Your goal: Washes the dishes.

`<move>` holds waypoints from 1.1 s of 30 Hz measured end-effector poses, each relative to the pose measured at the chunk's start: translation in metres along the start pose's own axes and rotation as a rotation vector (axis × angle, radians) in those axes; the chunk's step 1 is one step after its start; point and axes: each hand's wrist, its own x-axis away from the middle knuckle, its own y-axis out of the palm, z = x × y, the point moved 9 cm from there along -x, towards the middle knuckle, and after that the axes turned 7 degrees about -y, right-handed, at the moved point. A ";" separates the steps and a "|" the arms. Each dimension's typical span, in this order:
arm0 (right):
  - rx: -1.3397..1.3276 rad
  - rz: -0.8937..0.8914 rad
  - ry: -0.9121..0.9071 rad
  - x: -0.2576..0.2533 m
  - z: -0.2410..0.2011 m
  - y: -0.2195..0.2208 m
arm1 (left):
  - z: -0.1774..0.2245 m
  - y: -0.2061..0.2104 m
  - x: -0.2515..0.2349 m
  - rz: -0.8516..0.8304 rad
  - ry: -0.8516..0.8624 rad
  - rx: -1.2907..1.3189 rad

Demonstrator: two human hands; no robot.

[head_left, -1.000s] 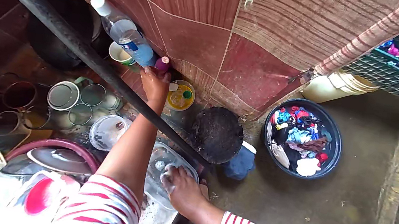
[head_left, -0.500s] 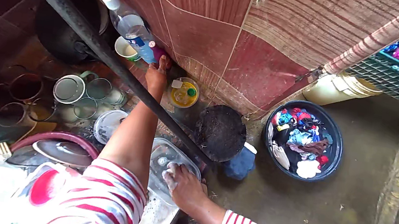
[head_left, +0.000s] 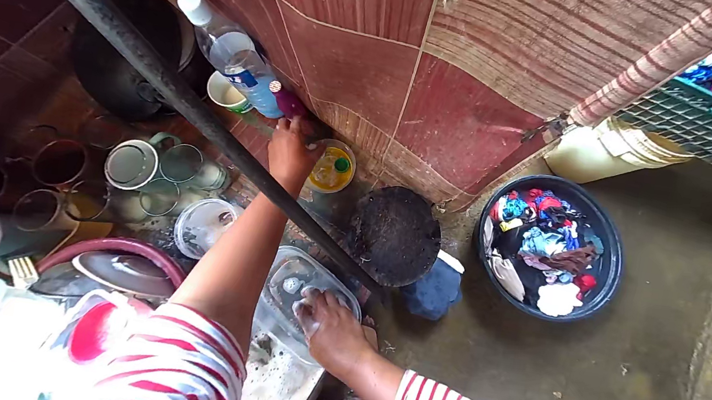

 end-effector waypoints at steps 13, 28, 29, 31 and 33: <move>0.076 -0.070 0.135 -0.001 0.004 0.001 | 0.004 0.024 0.018 -0.028 0.184 -0.199; -0.364 -0.187 0.288 -0.004 0.013 -0.002 | -0.061 -0.010 0.130 0.084 -0.485 1.208; -0.530 -0.172 0.246 -0.003 0.010 -0.009 | -0.065 -0.018 0.155 0.101 -0.508 1.310; -0.936 -0.084 0.130 0.009 -0.008 -0.046 | -0.069 -0.030 0.200 0.135 -0.546 1.350; -1.133 0.106 0.028 0.024 -0.027 -0.101 | -0.063 -0.036 0.240 0.056 -0.562 1.324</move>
